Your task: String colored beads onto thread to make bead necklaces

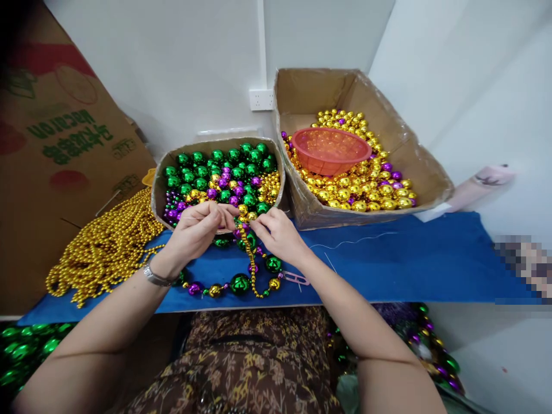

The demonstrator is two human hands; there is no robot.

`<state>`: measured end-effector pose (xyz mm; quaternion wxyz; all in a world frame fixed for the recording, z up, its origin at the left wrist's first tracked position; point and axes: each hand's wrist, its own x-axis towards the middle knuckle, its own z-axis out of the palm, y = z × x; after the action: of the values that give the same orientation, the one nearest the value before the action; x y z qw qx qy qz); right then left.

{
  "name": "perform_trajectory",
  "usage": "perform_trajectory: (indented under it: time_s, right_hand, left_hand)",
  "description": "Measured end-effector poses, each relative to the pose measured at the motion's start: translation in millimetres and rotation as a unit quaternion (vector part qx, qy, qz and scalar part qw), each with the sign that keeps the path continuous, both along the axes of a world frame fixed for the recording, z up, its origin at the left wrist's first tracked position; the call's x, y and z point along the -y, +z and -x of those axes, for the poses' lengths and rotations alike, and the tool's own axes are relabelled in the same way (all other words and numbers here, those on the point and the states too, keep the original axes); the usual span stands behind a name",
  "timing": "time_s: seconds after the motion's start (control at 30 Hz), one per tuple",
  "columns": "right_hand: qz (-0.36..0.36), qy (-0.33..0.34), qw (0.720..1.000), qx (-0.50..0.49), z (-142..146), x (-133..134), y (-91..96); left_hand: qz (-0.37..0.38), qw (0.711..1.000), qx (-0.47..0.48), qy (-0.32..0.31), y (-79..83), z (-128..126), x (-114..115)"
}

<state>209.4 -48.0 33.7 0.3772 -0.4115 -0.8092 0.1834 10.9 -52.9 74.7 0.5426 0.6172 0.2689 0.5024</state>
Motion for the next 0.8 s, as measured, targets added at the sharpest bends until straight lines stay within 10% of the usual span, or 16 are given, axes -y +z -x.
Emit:
perform_trajectory:
  time_s: [0.33,0.57,0.8]
  right_hand:
    - [-0.201,0.010,0.976,0.083,-8,-9,15.1]
    - [-0.047,0.058,0.997,0.035,-23,-4,11.3]
    - [0.102,-0.034,0.983,-0.147,-31,1,11.7]
  left_hand:
    - [-0.029,0.999,0.006,0.036,21.4,2,-7]
    - [-0.031,0.996,0.024,0.075,12.5,1,-11]
    - [-0.060,0.992,0.048,0.096,23.8,-19,-11]
